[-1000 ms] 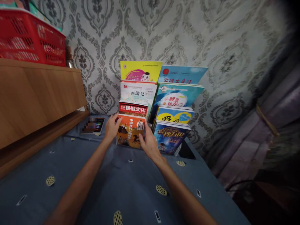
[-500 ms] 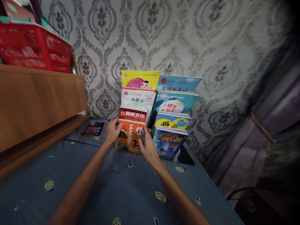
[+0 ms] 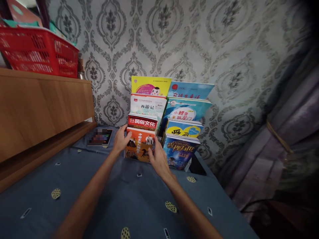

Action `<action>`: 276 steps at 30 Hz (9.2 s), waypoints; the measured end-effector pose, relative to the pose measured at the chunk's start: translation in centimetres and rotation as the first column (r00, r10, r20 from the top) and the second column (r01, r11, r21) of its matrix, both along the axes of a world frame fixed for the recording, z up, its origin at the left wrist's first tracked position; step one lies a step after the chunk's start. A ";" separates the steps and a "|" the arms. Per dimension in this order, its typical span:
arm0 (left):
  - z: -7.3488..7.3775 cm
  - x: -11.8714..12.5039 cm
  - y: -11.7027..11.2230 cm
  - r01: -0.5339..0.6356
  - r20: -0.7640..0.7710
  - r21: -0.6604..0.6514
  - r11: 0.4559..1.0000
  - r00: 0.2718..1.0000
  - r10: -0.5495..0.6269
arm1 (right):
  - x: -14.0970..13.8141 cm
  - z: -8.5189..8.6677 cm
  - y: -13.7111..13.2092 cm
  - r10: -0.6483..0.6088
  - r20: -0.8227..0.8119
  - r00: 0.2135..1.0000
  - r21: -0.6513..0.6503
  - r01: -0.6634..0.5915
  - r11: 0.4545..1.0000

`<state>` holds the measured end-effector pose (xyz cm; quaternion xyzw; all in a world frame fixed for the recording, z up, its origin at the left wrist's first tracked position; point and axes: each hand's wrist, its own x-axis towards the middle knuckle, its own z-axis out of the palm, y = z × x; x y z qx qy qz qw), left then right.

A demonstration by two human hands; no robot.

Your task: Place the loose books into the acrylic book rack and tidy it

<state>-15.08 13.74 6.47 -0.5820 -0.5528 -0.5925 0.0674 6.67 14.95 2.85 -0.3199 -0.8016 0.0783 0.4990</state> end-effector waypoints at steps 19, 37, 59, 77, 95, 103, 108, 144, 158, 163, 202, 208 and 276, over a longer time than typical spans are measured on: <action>-1.5 -5.2 0.7 -0.171 0.169 -0.228 0.959 0.963 0.212 | 1.9 -4.4 -7.6 0.103 0.153 0.983 0.037 -0.110 0.993; -9.0 -10.3 -2.6 -0.585 -0.416 -0.635 0.504 0.809 0.415 | 2.7 -7.3 -10.3 0.299 0.444 0.845 -0.211 -0.226 0.951; -7.5 -10.5 -2.8 -0.692 -0.709 -0.453 0.563 0.662 0.243 | 2.4 -8.2 -9.9 0.297 0.428 0.854 -0.197 -0.232 0.953; -5.6 -7.9 -8.7 -0.381 -0.719 -0.384 0.841 0.695 -0.013 | 2.2 -7.2 -10.2 0.316 0.418 0.851 -0.223 -0.241 0.944; -7.9 -11.7 -1.0 -0.519 -0.618 -0.689 0.506 0.785 -0.037 | 2.0 -7.2 -10.1 0.322 0.438 0.839 -0.239 -0.236 0.942; -8.1 -10.6 -3.3 -0.527 -0.638 -0.694 0.491 0.766 -0.079 | 1.9 -6.7 -10.3 0.323 0.452 0.832 -0.241 -0.235 0.942; -8.8 -8.8 -6.3 -0.523 -0.645 -0.693 0.496 0.758 -0.102 | 2.1 -6.0 -10.5 0.320 0.466 0.825 -0.255 -0.221 0.941; -8.6 0.5 -12.8 -0.441 -0.627 -0.706 0.555 0.753 -0.200 | 2.8 -5.6 -8.6 0.176 0.530 0.829 -0.255 -0.042 0.966; -8.8 9.3 -10.6 -0.286 -0.562 -0.707 0.646 0.782 -0.269 | 7.4 -5.6 -7.2 0.077 0.506 0.859 -0.324 0.107 0.940; -9.5 12.7 -9.3 -0.242 -0.546 -0.675 0.697 0.800 -0.251 | 7.6 -5.5 -6.6 0.061 0.467 0.882 -0.355 0.124 0.927; -10.3 7.1 -9.4 0.142 -0.265 -0.489 0.860 0.916 -0.302 | 9.5 -4.9 -5.1 -0.094 0.510 0.855 -0.310 0.284 0.907; -9.9 7.6 -9.9 0.060 -0.455 -0.477 0.877 0.836 -0.305 | 7.9 -4.1 -6.9 -0.068 0.573 0.817 -0.196 0.216 0.956; -6.0 13.3 -10.4 -0.246 -0.690 -0.601 0.760 0.640 -0.339 | 11.5 -5.6 -8.0 0.030 0.294 0.955 -0.386 0.090 0.918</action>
